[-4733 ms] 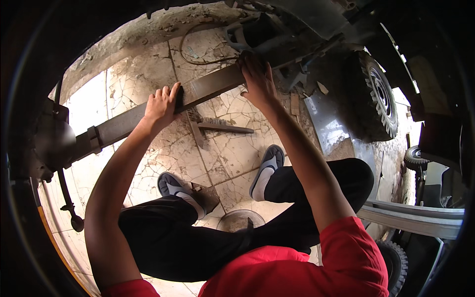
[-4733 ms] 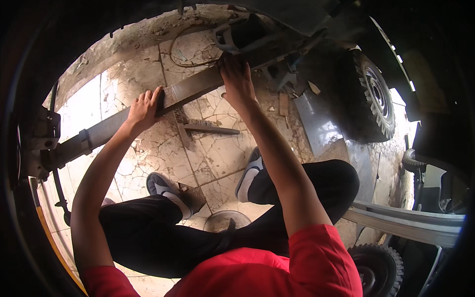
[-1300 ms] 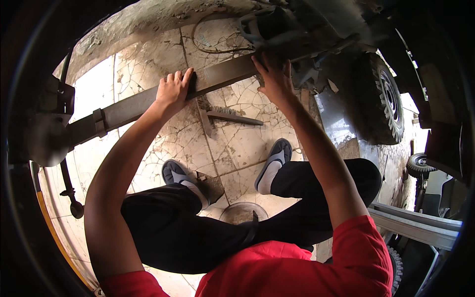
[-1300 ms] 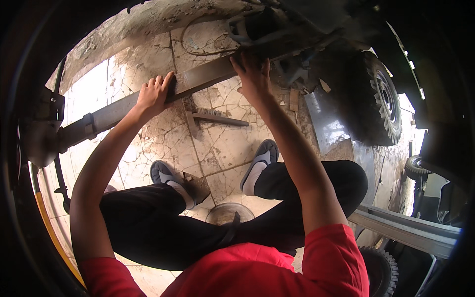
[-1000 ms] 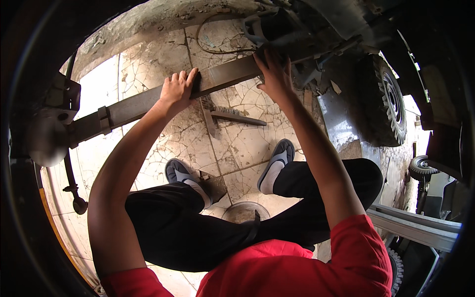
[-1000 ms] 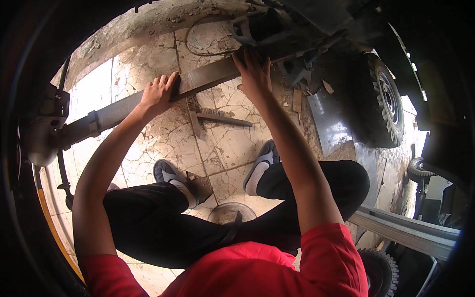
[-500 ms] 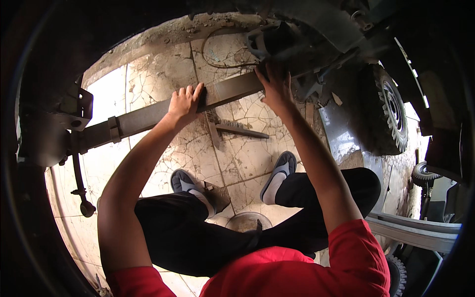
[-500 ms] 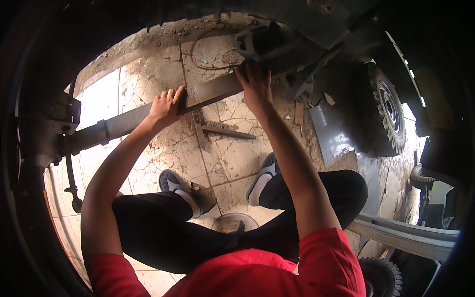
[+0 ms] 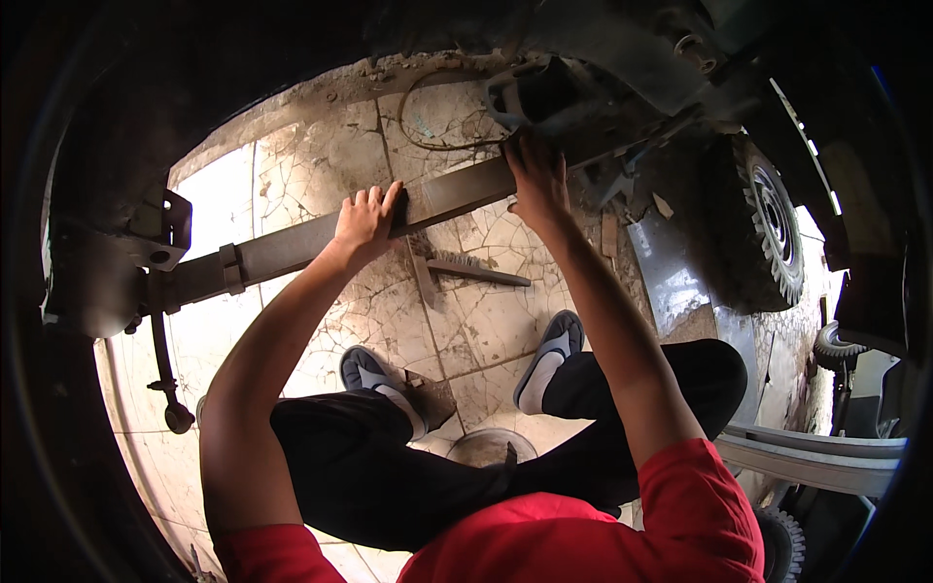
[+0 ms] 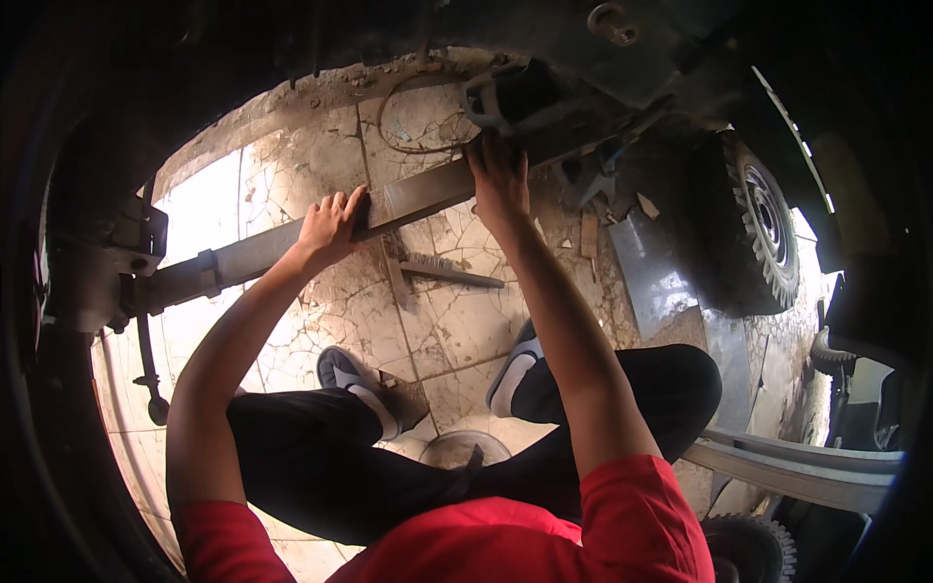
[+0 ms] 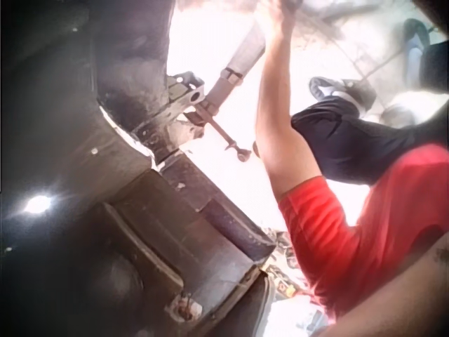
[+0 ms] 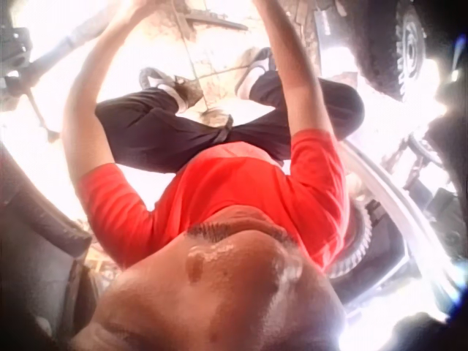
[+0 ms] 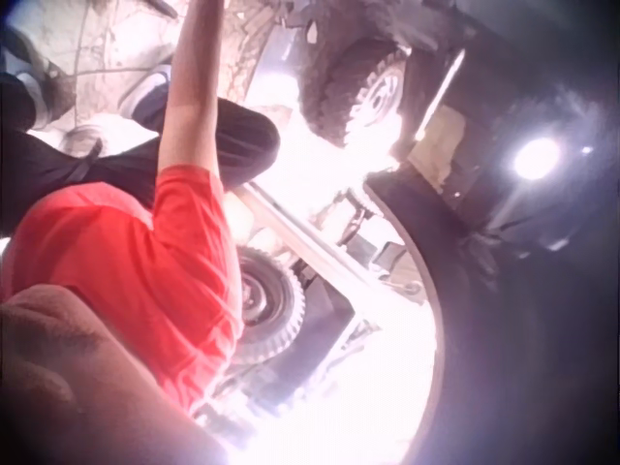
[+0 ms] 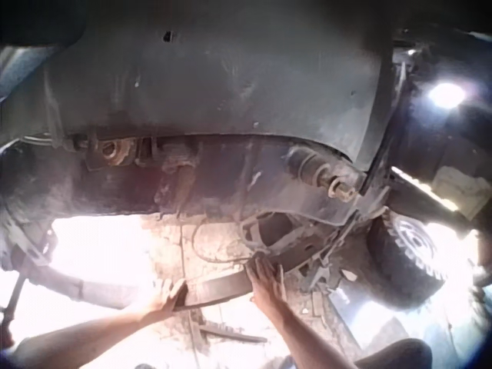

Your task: The person sits beneath a vehicle and repeatedly adjusts a metal stabilizer bar with both hands. They shift their grip and reposition the bar along its length, seemingly checking alignment or fitment against the vehicle's undercarriage.

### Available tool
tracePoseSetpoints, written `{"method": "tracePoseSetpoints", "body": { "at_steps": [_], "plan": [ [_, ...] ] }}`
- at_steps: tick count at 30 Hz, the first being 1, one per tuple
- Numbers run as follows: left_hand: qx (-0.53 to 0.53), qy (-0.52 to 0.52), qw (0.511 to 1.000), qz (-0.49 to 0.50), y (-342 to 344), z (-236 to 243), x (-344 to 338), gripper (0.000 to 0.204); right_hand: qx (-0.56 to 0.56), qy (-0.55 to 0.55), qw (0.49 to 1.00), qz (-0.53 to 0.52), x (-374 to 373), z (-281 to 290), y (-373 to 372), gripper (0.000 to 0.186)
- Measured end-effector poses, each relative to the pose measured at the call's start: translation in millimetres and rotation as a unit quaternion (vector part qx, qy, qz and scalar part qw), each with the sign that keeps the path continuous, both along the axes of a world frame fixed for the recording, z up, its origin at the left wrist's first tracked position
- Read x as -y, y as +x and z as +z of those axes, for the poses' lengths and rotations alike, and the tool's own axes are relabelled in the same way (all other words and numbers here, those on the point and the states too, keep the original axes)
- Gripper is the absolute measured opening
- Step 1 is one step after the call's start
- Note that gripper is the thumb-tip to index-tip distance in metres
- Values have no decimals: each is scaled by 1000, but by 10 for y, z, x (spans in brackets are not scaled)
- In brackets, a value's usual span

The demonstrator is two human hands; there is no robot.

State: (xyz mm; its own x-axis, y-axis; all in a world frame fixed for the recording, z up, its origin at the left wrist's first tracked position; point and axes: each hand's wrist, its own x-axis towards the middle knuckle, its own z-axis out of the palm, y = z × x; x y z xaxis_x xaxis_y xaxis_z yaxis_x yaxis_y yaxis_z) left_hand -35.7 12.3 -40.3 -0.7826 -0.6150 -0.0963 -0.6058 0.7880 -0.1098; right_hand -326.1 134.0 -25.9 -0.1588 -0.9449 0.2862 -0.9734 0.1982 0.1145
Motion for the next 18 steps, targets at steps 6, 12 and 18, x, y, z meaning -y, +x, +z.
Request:
{"method": "tracePoseSetpoints", "body": {
  "at_steps": [6, 12, 18],
  "plan": [
    [7, -3, 1000, 3, 25, 17, -21, 113, 15, 23, 1000, 11, -276, 8, 34, 117],
    [3, 1, 1000, -6, -22, 8, -22, 113, 7, 26, 1000, -9, -150, 31, 4, 116],
    [-5, 0, 1000, 5, 32, 27, -26, 115, 11, 6, 1000, 14, -369, 25, 124, 114]
  ]
}}
